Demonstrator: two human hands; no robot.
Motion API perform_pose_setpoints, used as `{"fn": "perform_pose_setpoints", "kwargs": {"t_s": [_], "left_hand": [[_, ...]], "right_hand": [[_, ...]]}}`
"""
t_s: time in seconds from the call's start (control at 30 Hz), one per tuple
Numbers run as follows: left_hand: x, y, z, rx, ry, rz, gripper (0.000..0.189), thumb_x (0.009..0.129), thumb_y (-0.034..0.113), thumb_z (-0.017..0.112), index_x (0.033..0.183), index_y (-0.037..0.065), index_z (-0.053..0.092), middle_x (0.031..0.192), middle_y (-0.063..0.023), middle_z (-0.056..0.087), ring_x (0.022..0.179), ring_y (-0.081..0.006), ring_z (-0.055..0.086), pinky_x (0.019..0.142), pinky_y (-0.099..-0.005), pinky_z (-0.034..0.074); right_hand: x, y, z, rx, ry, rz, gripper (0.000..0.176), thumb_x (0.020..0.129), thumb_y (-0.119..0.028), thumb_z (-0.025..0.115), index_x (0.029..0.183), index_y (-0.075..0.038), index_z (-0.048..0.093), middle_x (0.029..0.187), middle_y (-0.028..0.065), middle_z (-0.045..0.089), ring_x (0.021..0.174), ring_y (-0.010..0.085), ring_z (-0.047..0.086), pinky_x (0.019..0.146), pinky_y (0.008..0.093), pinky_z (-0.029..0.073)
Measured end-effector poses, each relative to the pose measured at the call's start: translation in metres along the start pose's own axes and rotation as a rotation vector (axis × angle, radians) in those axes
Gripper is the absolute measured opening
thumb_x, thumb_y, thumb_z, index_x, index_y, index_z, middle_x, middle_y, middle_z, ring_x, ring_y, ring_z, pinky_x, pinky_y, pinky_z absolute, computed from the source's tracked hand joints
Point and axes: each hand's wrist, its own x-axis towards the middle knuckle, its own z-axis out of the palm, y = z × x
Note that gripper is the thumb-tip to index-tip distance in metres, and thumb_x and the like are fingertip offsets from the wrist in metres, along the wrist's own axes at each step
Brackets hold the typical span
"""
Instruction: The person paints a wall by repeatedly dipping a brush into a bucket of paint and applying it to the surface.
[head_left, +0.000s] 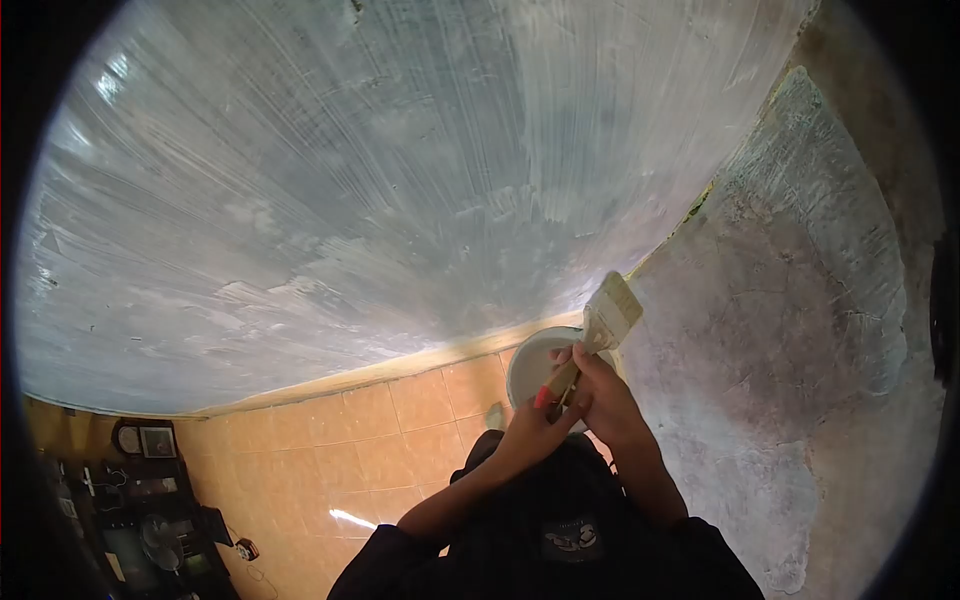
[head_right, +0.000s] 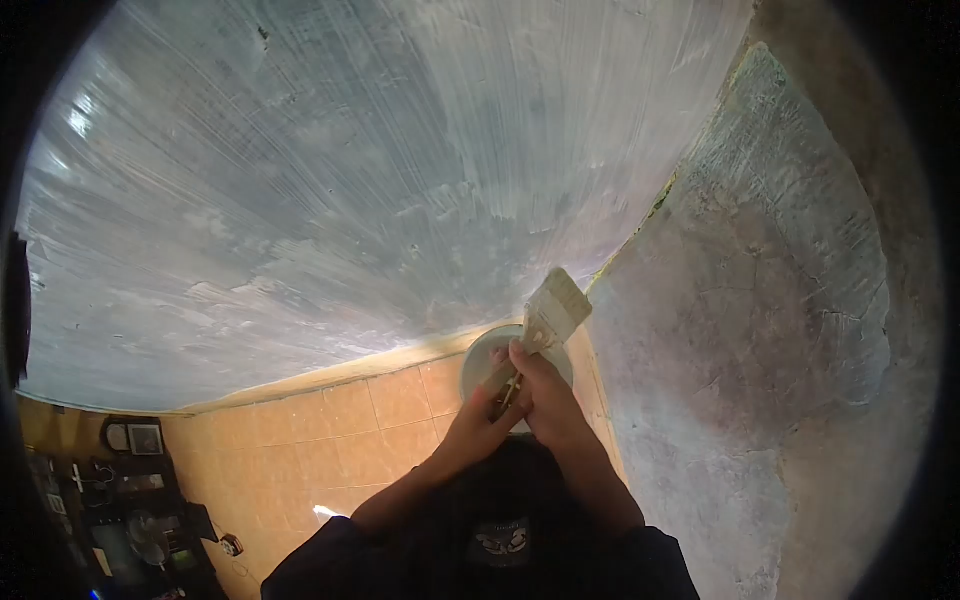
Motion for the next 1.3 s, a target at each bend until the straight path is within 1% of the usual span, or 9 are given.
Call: {"fn": "perform_pose_setpoints", "kwargs": {"t_s": [0.13, 0.43, 0.57, 0.67, 0.77, 0.83, 1.0, 1.1, 1.3], "left_hand": [[0.004, 0.022, -0.04, 0.157, -0.093, -0.146, 0.034, 0.092, 0.019, 0.065, 0.121, 0.0, 0.06, 0.08, -0.0114, 0.066, 0.073, -0.0157, 0.064, 0.066, -0.0329, 0.05], [0.005, 0.029, -0.082, -0.024, -0.005, 0.028, 0.023, 0.098, 0.016, 0.06, 0.111, -0.002, 0.064, 0.085, -0.0088, 0.069, 0.076, -0.0123, 0.064, 0.07, -0.0274, 0.05], [-0.003, 0.029, -0.104, -0.05, 0.086, -0.004, 0.023, 0.099, 0.019, 0.059, 0.103, -0.003, 0.064, 0.087, -0.0065, 0.069, 0.079, -0.0095, 0.062, 0.071, -0.025, 0.049], [-0.007, 0.025, -0.111, -0.128, 0.103, -0.043, 0.024, 0.1, 0.02, 0.059, 0.102, -0.003, 0.065, 0.086, -0.0059, 0.069, 0.079, -0.0085, 0.062, 0.071, -0.0246, 0.049], [-0.011, 0.029, -0.12, -0.086, 0.09, -0.113, 0.024, 0.1, 0.02, 0.059, 0.103, -0.004, 0.066, 0.086, -0.0067, 0.069, 0.08, -0.0086, 0.063, 0.071, -0.0242, 0.049], [-0.011, 0.031, -0.123, -0.134, 0.143, -0.095, 0.023, 0.099, 0.019, 0.059, 0.101, -0.003, 0.066, 0.083, -0.0034, 0.067, 0.074, -0.0055, 0.057, 0.065, -0.0221, 0.044], [-0.012, 0.039, -0.132, -0.181, 0.232, -0.06, 0.022, 0.098, 0.018, 0.06, 0.098, -0.002, 0.068, 0.074, 0.0026, 0.062, 0.063, -0.001, 0.048, 0.054, -0.0195, 0.035], [-0.014, 0.037, -0.136, -0.151, 0.227, -0.049, 0.022, 0.098, 0.019, 0.061, 0.097, -0.002, 0.068, 0.068, 0.0049, 0.057, 0.059, -0.0001, 0.043, 0.051, -0.0202, 0.03], [-0.018, 0.039, -0.142, -0.19, 0.285, -0.027, 0.023, 0.098, 0.019, 0.061, 0.097, -0.002, 0.068, 0.066, 0.0054, 0.055, 0.058, -0.0007, 0.04, 0.051, -0.021, 0.028]], "right_hand": [[0.001, -0.005, 0.009, -0.163, -0.108, -0.025, 0.035, 0.101, -0.039, 0.053, 0.103, -0.005, 0.059, 0.117, 0.0112, 0.061, 0.104, 0.0182, 0.058, 0.087, 0.0342, 0.047], [0.007, 0.001, 0.001, -0.084, -0.239, 0.146, 0.034, 0.104, -0.037, 0.047, 0.1, -0.006, 0.062, 0.147, 0.0236, 0.042, 0.13, 0.0264, 0.046, 0.112, 0.0451, 0.034], [-0.025, -0.039, 0.002, 0.003, -0.273, 0.25, 0.034, 0.106, -0.032, 0.042, 0.109, -0.002, 0.057, 0.123, 0.0195, 0.06, 0.124, 0.0272, 0.056, 0.102, 0.0431, 0.046], [-0.047, -0.057, 0.014, -0.647, -0.054, 0.249, 0.029, 0.106, -0.029, 0.041, 0.099, -0.005, 0.054, 0.078, 0.0086, 0.065, 0.06, 0.0177, 0.065, 0.06, 0.0292, 0.054], [-0.056, -0.052, 0.024, -1.04, 0.078, 0.237, 0.028, 0.106, -0.028, 0.042, 0.098, -0.003, 0.053, 0.074, 0.0062, 0.061, 0.053, 0.0141, 0.056, 0.052, 0.0283, 0.049], [-0.061, -0.043, 0.021, -1.154, 0.113, 0.249, 0.027, 0.104, -0.027, 0.046, 0.103, -0.001, 0.054, 0.073, 0.0102, 0.06, 0.053, 0.0191, 0.054, 0.056, 0.0322, 0.049], [-0.066, -0.025, 0.018, -1.785, 0.095, -0.516, 0.026, 0.097, -0.023, 0.057, 0.112, -0.001, 0.055, 0.082, 0.0206, 0.064, 0.071, 0.0397, 0.063, 0.073, 0.0469, 0.051], [-0.065, -0.038, 0.05, -1.81, 0.258, -0.234, 0.026, 0.094, -0.021, 0.061, 0.112, -0.003, 0.055, 0.084, 0.0176, 0.067, 0.074, 0.0402, 0.065, 0.071, 0.0482, 0.051], [-0.056, -0.047, 0.066, -1.748, 0.214, -0.234, 0.018, 0.084, -0.018, 0.075, 0.092, -0.005, 0.065, 0.084, 0.0117, 0.068, 0.066, 0.0266, 0.066, 0.064, 0.0366, 0.051]]}}
